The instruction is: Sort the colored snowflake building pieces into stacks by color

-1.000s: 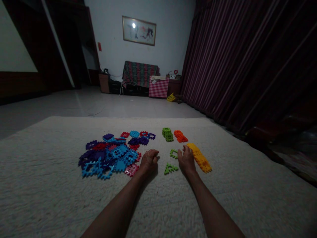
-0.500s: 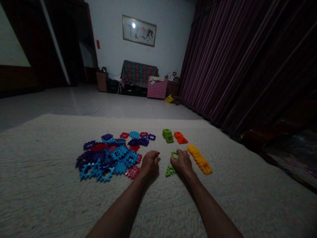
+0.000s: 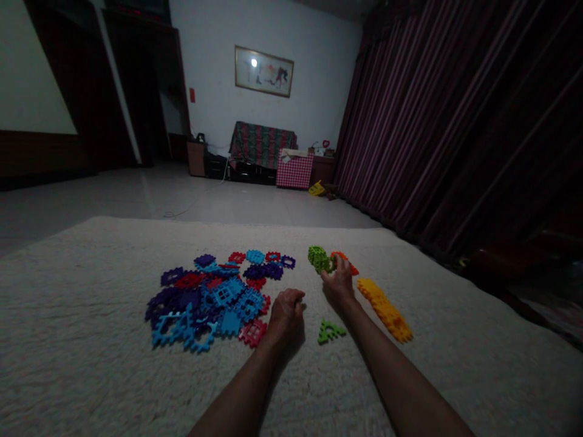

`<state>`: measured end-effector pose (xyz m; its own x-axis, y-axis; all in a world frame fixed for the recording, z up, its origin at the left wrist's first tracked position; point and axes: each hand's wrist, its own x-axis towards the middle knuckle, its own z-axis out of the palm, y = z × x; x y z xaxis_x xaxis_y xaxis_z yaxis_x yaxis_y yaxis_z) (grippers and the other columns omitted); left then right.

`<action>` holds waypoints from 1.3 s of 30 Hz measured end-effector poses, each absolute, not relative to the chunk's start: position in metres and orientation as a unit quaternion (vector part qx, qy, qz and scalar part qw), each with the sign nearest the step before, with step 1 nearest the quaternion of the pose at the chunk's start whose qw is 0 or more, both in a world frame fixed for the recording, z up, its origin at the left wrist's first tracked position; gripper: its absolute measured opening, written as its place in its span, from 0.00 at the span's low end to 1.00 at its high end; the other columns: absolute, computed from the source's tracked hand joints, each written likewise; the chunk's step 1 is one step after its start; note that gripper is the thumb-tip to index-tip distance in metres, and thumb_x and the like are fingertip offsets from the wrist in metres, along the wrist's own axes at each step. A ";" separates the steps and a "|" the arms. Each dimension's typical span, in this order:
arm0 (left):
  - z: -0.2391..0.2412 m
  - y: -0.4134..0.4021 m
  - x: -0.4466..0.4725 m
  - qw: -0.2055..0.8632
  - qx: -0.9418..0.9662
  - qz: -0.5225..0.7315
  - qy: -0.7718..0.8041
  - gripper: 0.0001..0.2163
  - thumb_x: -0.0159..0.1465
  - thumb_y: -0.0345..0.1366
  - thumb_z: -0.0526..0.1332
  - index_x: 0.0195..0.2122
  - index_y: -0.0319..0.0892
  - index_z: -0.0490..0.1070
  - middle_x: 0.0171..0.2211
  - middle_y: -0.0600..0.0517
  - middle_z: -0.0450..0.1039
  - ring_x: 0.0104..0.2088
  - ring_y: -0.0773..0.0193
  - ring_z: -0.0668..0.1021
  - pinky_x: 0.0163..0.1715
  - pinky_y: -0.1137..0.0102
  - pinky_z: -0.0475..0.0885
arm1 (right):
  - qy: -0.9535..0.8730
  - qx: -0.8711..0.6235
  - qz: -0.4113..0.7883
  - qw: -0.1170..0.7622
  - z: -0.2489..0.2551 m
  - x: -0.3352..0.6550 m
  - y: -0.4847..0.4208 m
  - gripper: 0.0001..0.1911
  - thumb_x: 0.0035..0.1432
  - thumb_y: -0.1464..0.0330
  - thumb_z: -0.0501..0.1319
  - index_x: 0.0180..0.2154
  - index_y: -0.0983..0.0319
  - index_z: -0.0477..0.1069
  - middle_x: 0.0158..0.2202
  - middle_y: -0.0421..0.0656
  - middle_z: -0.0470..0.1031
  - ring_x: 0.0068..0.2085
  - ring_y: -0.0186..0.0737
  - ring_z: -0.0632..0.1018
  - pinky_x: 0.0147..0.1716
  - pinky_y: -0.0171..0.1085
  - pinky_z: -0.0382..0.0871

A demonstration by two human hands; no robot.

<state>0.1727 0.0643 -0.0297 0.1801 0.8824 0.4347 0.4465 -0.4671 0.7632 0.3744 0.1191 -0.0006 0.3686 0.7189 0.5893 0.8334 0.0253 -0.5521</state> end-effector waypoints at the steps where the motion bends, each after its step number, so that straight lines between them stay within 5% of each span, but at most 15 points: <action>1: -0.030 0.065 0.173 0.241 0.728 0.453 0.454 0.16 0.56 0.20 0.58 0.41 0.41 0.79 0.39 0.48 0.80 0.42 0.60 0.79 0.47 0.65 0.73 | -0.559 -0.693 -0.061 0.452 -0.006 0.376 0.121 0.33 0.50 0.65 0.60 0.58 0.67 0.65 0.56 0.59 0.68 0.57 0.54 0.70 0.58 0.53 0.67; 34: -0.037 0.067 0.173 0.218 0.736 0.459 0.447 0.14 0.57 0.22 0.60 0.41 0.40 0.79 0.38 0.47 0.80 0.40 0.59 0.79 0.45 0.64 0.73 | -0.562 -0.672 -0.068 0.477 -0.031 0.386 0.131 0.30 0.51 0.68 0.58 0.57 0.65 0.68 0.56 0.57 0.69 0.55 0.54 0.72 0.56 0.53 0.70; 39: -0.033 0.069 0.170 0.240 0.740 0.441 0.448 0.14 0.56 0.21 0.62 0.41 0.41 0.80 0.39 0.47 0.81 0.41 0.59 0.80 0.47 0.64 0.74 | -0.517 -0.700 -0.031 0.491 -0.023 0.380 0.113 0.26 0.51 0.68 0.56 0.53 0.64 0.73 0.51 0.55 0.74 0.45 0.49 0.77 0.51 0.49 0.73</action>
<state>0.1705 0.0693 -0.0327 0.2098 0.8743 0.4377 0.4506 -0.4838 0.7503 0.3799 0.1125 -0.0229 0.4631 0.6945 0.5506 0.7545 0.0170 -0.6560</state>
